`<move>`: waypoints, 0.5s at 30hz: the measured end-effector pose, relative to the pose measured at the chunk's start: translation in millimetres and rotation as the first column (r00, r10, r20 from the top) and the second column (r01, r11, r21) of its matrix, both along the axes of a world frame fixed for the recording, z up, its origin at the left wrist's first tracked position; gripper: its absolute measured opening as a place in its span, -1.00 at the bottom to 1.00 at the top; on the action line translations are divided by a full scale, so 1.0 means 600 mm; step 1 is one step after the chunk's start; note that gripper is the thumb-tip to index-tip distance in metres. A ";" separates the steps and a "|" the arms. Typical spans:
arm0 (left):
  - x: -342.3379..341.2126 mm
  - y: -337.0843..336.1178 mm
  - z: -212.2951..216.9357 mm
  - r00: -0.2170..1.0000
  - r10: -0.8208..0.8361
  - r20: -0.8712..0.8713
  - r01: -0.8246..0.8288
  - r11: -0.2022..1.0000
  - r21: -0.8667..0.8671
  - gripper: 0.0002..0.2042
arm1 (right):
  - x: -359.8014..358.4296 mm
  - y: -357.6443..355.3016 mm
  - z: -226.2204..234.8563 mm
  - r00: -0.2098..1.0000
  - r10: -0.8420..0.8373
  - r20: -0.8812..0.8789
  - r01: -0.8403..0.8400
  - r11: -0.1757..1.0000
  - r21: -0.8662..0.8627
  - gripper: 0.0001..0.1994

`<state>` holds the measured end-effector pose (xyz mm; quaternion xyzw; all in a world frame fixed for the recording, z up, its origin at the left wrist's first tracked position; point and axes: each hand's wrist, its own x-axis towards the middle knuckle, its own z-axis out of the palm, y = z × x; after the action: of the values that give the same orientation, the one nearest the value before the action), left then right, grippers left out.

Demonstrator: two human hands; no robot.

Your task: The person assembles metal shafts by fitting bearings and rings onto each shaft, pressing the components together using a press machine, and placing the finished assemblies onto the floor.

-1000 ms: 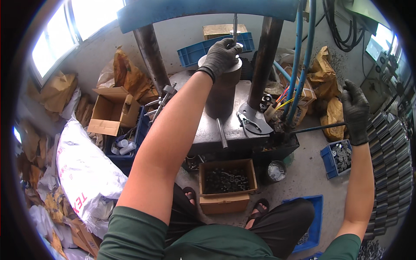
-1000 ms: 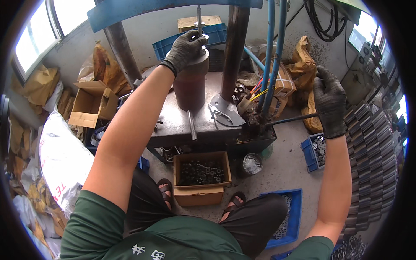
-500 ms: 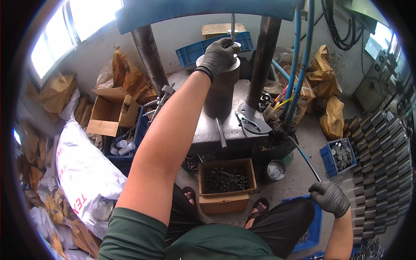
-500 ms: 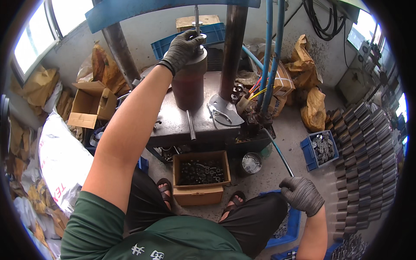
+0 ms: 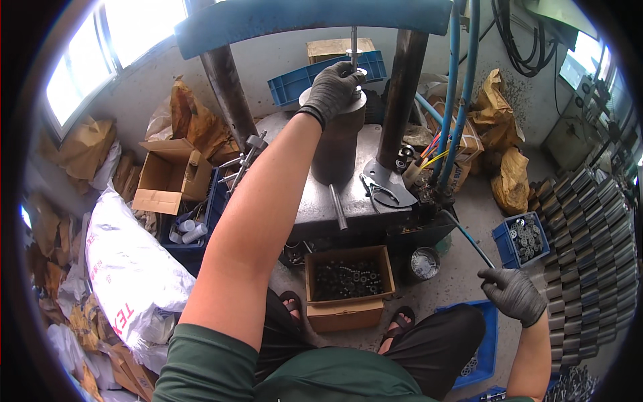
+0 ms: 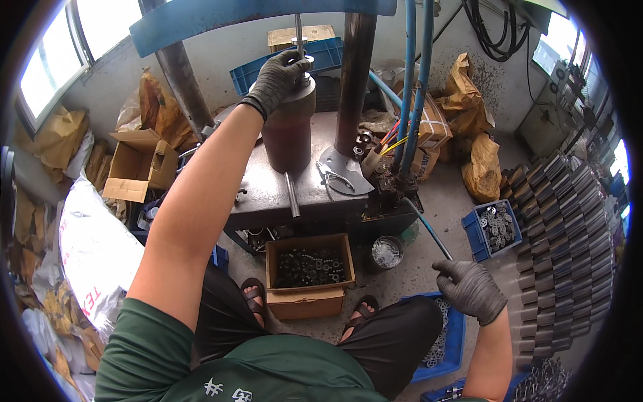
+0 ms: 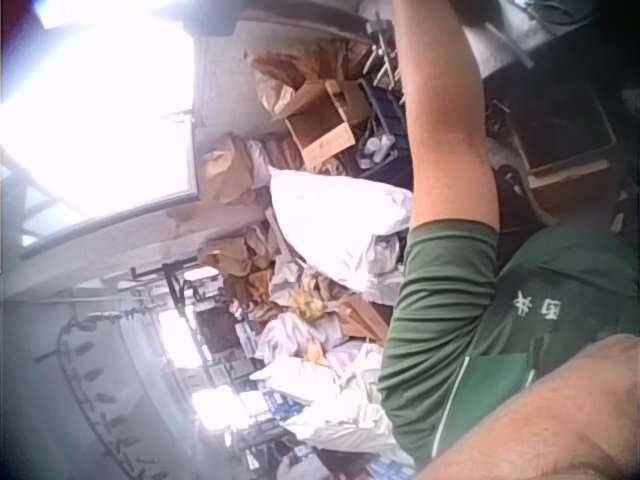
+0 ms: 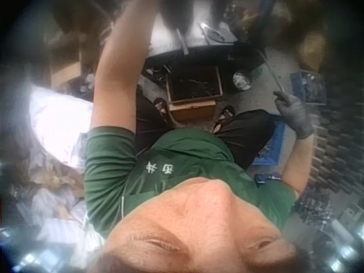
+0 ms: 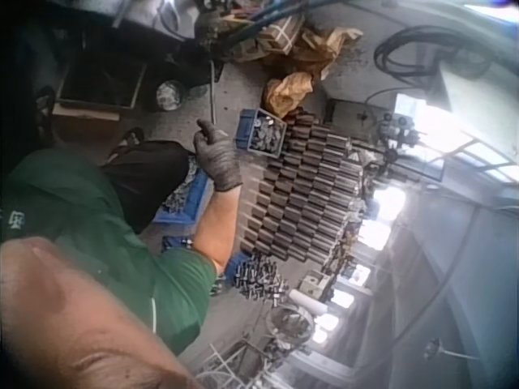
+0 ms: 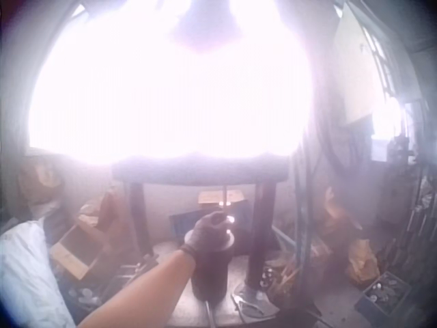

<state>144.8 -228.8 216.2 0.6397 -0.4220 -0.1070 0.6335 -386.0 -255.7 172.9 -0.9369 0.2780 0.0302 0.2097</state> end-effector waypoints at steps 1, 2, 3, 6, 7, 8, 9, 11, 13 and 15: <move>0.004 -0.001 -0.002 1.000 0.003 0.000 -0.003 1.000 0.001 -0.65 | 0.002 -0.001 0.000 0.991 -0.092 0.092 0.087 0.995 0.058 -0.66; 0.011 -0.003 -0.004 1.000 0.015 0.020 -0.015 1.000 0.006 -0.65 | 0.003 0.000 0.000 0.992 -0.090 0.093 0.085 0.995 0.058 -0.66; 0.017 -0.005 -0.008 0.999 0.028 0.040 -0.028 1.000 0.011 -0.64 | 0.005 0.002 0.000 0.981 -0.098 0.168 0.091 0.995 0.051 -0.66; 0.028 -0.015 -0.018 1.000 -0.005 0.008 0.005 1.000 -0.026 -0.63 | 0.000 0.007 -0.002 0.967 -0.101 0.235 0.097 0.995 0.030 -0.66; 0.027 -0.023 -0.019 1.000 -0.011 0.004 0.011 0.999 -0.030 -0.63 | -0.004 0.008 0.000 0.969 -0.100 0.226 0.099 0.995 0.014 -0.66; 0.029 -0.026 -0.022 1.000 -0.023 -0.019 0.022 0.999 -0.036 -0.68 | -0.004 0.006 0.000 0.969 -0.099 0.226 0.098 0.995 0.015 -0.66; 0.032 -0.028 -0.023 0.998 -0.035 -0.042 0.033 0.999 -0.043 -0.73 | -0.003 0.003 0.002 0.998 -0.028 0.061 0.028 1.000 0.003 -0.66; 0.040 -0.027 -0.025 0.999 -0.003 0.034 0.004 0.999 -0.043 -0.73 | 0.003 0.000 0.007 0.993 0.047 -0.105 -0.047 0.999 0.003 -0.66; 0.050 -0.022 -0.027 0.993 0.034 0.113 -0.029 0.999 -0.046 -0.72 | 0.012 0.002 0.011 0.998 -0.052 0.043 0.049 0.995 0.086 -0.67; 0.040 -0.020 -0.024 0.995 0.046 0.086 -0.045 0.999 -0.010 -0.70 | 0.003 -0.003 -0.003 0.992 -0.039 0.120 0.033 0.998 0.049 -0.67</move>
<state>168.7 -240.5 201.8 0.6506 -0.4348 -0.0631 0.6195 -384.1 -257.2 170.9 -0.9266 0.2809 -0.0238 0.2487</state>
